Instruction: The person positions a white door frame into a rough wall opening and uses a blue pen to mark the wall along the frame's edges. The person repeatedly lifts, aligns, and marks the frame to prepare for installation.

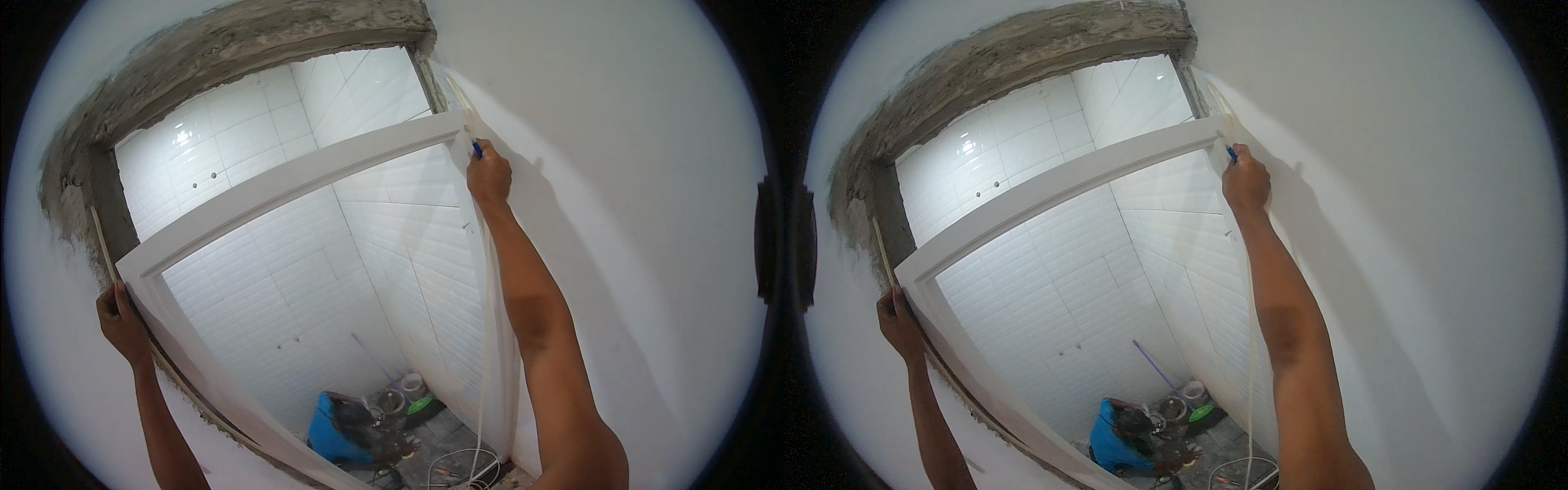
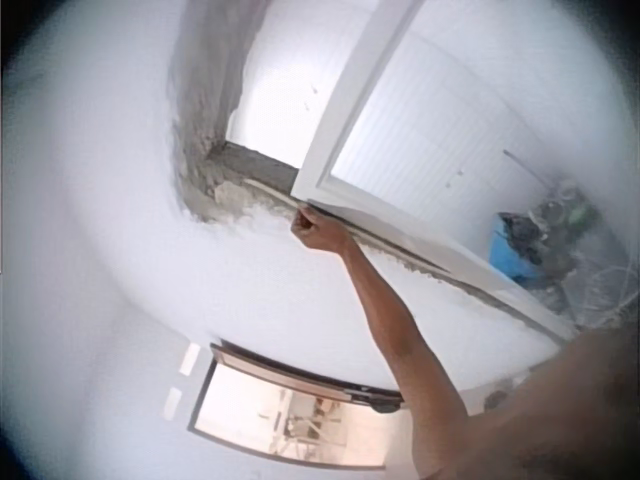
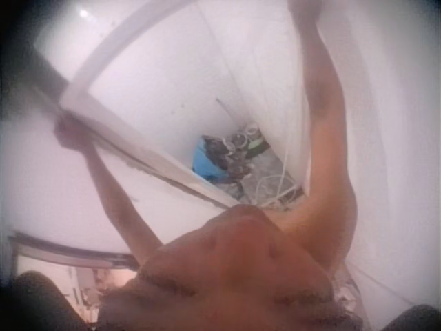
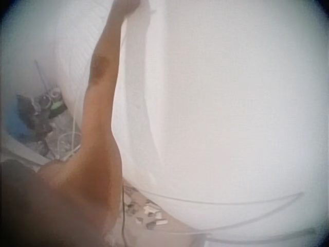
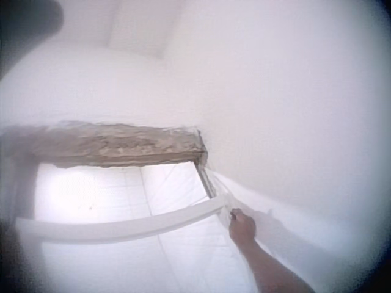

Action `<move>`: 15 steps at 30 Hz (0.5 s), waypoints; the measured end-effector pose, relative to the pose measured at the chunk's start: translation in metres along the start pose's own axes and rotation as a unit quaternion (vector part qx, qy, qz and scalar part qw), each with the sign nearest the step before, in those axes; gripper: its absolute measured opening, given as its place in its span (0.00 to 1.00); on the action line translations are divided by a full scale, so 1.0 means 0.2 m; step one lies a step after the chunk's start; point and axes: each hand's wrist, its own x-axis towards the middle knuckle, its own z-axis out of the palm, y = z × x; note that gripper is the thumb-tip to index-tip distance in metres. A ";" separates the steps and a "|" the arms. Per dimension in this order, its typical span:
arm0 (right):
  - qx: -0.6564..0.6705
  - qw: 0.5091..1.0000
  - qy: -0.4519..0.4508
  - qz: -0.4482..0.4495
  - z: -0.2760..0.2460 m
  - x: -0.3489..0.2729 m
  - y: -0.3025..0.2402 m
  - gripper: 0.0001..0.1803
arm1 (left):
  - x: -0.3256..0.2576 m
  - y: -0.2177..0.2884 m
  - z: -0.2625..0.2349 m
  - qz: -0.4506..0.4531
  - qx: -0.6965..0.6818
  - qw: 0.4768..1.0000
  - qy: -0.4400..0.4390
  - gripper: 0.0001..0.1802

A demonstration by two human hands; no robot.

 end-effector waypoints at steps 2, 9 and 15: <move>-0.029 0.999 -0.009 -0.010 -0.01 0.01 -0.01 0.14 | -0.01 0.00 0.01 -0.015 0.008 1.000 -0.005 0.18; -0.090 0.995 -0.051 -0.013 -0.05 0.07 -0.01 0.15 | -0.04 -0.01 0.03 0.067 0.097 0.993 0.029 0.17; -0.095 0.993 -0.064 -0.040 -0.05 0.09 0.03 0.17 | -0.05 -0.03 0.02 0.150 0.125 0.981 0.016 0.14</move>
